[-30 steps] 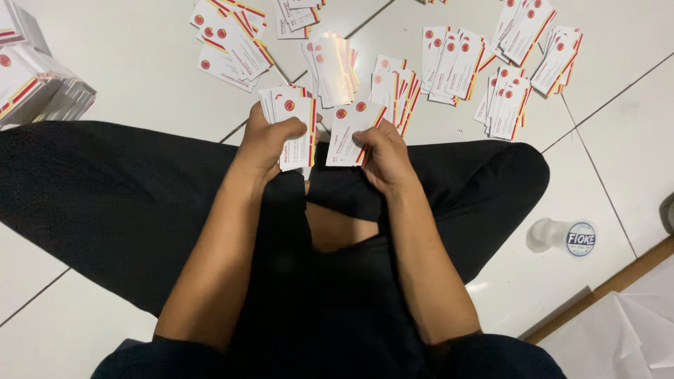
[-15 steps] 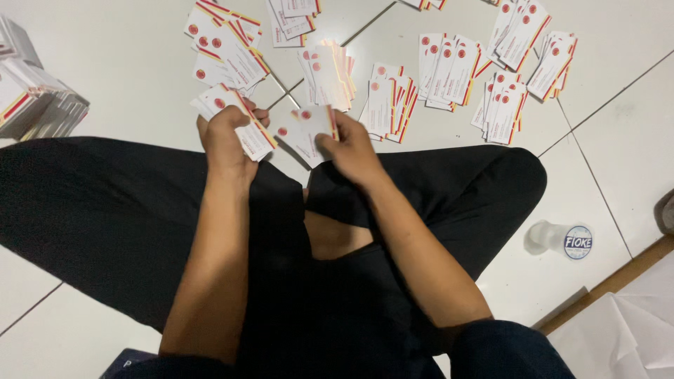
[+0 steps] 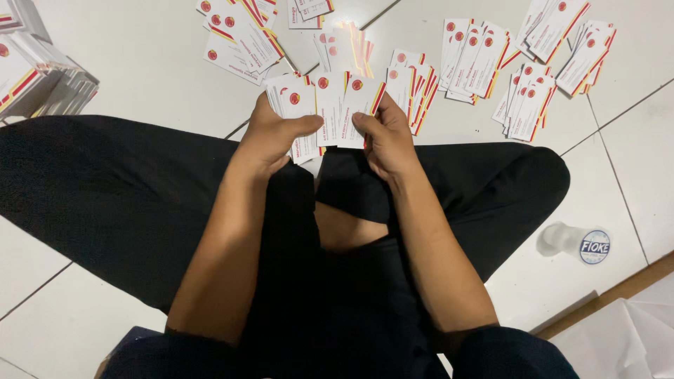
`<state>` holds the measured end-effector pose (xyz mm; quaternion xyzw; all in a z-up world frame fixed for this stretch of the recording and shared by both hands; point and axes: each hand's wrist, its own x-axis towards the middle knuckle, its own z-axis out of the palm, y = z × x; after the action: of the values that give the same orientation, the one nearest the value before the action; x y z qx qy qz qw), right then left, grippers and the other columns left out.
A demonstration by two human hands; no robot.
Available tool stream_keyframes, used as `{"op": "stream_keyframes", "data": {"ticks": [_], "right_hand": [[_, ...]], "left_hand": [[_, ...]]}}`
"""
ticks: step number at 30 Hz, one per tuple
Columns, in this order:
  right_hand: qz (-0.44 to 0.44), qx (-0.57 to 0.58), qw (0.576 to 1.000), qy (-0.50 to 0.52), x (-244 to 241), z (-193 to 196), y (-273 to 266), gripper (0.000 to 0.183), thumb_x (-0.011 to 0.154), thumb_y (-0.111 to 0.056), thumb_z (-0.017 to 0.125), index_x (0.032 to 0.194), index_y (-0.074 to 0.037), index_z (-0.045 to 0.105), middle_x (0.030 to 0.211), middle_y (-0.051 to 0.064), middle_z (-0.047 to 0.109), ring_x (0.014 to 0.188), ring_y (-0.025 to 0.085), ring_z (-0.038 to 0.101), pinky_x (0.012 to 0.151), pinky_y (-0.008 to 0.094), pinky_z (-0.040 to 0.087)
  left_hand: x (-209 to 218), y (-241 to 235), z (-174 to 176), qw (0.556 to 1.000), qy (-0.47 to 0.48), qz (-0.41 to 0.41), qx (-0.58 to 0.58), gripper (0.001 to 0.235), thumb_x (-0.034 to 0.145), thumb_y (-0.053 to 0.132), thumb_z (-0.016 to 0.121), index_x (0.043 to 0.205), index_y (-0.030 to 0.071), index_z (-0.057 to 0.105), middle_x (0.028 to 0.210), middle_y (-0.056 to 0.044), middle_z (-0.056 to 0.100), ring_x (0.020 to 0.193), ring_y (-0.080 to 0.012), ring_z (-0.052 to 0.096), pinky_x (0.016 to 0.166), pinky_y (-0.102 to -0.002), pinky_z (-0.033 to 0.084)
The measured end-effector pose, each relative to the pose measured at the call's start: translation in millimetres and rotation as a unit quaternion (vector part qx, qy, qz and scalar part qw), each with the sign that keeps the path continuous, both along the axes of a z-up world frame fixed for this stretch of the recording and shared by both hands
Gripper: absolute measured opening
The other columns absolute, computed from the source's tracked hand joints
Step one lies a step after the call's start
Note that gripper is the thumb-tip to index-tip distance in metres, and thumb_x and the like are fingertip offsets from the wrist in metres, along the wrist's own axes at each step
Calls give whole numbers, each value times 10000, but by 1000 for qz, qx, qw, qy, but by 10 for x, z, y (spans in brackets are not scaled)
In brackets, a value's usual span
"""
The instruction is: The person sits cross-legged on a tiled floor and sorts a large pile of small white cards with red and yellow markings. They pick up cards from the floor, align them into neat stacks, and place the stacks back down, repeating this process continuously.
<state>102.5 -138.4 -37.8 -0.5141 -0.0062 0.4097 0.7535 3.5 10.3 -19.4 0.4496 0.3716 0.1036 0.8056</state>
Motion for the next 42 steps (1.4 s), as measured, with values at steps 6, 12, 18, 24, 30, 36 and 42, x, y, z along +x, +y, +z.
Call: {"op": "stream_keyframes", "data": {"ticks": [6, 12, 18, 24, 30, 36, 42], "right_hand": [[-25, 1, 999, -26, -34, 110, 35, 367, 902, 111, 630, 1246, -12, 597, 939, 87, 713, 841, 164, 738, 763, 236, 606], [-39, -12, 998, -52, -7, 104, 15, 360, 898, 116, 645, 1232, -14, 605, 921, 98, 718, 822, 142, 732, 744, 229, 614], [-20, -41, 997, -57, -4, 156, 19, 286, 873, 77, 664, 1133, -38, 629, 847, 12, 633, 717, 86, 674, 667, 193, 583], [78, -98, 986, -113, 76, 56, -31, 201, 844, 59, 666, 1039, 9, 662, 731, 30, 583, 624, 100, 606, 550, 202, 522], [-30, -228, 972, -39, 1264, -253, 115, 384, 703, 62, 457, 1022, -22, 655, 996, 156, 757, 882, 272, 710, 665, 316, 533], [-71, -305, 941, -129, 2371, -338, 275, 180, 686, 48, 571, 734, -109, 496, 644, 56, 497, 493, 169, 437, 392, 348, 197], [-49, -499, 677, -538, 1795, -102, 136, 585, 865, -428, 777, 1201, 13, 589, 1148, 217, 662, 1092, 391, 563, 887, 501, 465]], "left_hand": [[12, 32, -136, 997, 39, -31, 60, 524, 686, -23, 914, 1138, -47, 651, 989, -172, 746, 918, -294, 754, 817, -421, 617], [53, 36, 68, 999, 7, -9, 43, 567, 684, 17, 954, 1167, -26, 662, 1021, -164, 753, 949, -302, 761, 830, -400, 629], [60, 16, 34, 999, 18, 10, 35, 477, 740, 28, 906, 1142, -33, 656, 964, -156, 746, 882, -268, 753, 778, -403, 646], [81, -12, -41, 988, 57, -82, 115, 399, 758, 68, 890, 1084, -6, 673, 894, -137, 732, 809, -186, 704, 735, -363, 623], [103, 49, 130, 984, 109, 28, -136, 481, 734, 2, 531, 1198, -98, 608, 974, -250, 724, 757, -327, 707, 640, -430, 629], [117, 100, 91, 977, 110, 26, -183, 530, 734, -81, 586, 1263, -59, 592, 951, -308, 697, 733, -433, 723, 588, -538, 600], [139, 131, -31, 980, 136, 13, -141, 374, 779, 5, 748, 1145, -29, 680, 997, -182, 757, 794, -326, 740, 622, -468, 603]]}}
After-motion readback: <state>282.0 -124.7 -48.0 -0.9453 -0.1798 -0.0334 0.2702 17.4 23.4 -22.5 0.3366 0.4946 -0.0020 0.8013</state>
